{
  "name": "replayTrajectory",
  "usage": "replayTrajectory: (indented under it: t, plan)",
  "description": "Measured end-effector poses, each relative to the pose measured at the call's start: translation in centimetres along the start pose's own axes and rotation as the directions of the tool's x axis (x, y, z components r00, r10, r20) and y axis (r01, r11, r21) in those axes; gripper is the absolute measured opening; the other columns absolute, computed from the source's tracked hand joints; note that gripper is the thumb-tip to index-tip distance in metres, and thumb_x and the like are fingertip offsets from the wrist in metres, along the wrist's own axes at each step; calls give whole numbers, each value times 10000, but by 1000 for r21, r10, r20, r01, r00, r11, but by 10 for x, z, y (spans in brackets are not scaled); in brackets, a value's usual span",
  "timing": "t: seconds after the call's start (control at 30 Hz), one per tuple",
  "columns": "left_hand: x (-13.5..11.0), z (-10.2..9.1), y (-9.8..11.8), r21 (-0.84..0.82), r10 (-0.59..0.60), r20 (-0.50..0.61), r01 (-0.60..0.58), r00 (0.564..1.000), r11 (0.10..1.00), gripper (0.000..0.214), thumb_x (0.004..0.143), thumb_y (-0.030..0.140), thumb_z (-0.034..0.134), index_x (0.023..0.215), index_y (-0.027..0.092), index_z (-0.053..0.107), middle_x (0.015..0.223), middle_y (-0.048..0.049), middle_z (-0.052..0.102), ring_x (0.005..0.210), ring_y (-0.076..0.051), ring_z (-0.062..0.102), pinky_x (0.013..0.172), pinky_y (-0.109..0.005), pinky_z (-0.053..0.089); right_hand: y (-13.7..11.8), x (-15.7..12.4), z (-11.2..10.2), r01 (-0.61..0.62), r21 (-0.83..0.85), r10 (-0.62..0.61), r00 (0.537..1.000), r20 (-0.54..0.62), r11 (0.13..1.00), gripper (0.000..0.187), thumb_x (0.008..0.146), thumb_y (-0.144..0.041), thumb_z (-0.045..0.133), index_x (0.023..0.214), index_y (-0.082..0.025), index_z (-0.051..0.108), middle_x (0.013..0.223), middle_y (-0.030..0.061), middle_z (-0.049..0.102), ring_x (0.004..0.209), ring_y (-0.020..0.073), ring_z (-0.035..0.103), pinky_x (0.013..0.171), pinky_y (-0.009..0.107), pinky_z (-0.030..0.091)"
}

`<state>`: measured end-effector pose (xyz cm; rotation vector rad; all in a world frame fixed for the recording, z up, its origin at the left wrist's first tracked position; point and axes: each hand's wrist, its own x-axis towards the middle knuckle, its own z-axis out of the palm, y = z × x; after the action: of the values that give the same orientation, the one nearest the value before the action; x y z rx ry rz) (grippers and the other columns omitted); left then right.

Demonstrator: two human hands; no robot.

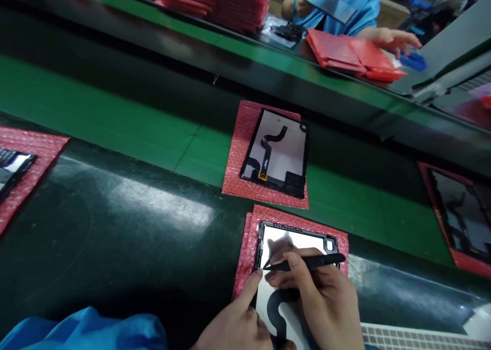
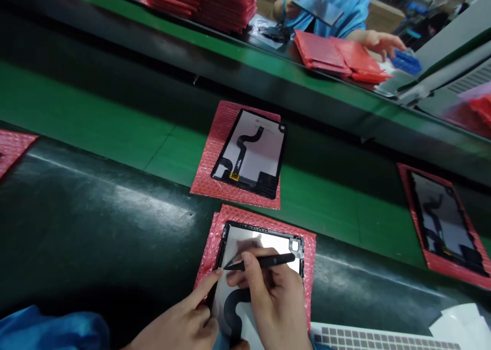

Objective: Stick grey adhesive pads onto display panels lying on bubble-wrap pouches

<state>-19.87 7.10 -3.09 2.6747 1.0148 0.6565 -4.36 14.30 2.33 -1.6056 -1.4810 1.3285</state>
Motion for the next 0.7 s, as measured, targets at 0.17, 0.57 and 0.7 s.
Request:
replayTrajectory:
  t: [0.17,0.57,0.7]
  plan:
    - [-1,-3,1,0,5,49,-5,999,1000,151,983,362,588,1034,302,717,571,64,672,446,-162,552,1121,-496,390,0,1,3,-22,51,23,999,-27,998,295,969,-462,678,884,-185,734,650,60,811,578,214,805,580,252,681]
    - [-2,-70,-13,10,-565,290,588,773,809,311,1047,394,404,895,213,606,761,-52,693,628,-257,673,578,-334,435,-1,-5,-15,94,500,-57,994,-90,861,334,922,-505,745,835,-187,696,558,34,760,421,172,720,432,226,600]
    - [-15,-64,-8,-95,-651,348,716,675,692,302,1071,363,278,971,234,532,767,-37,641,697,-278,647,633,-358,394,5,-21,-53,189,495,-112,977,-181,848,298,921,-481,759,865,-191,720,621,50,779,431,193,724,436,265,610]
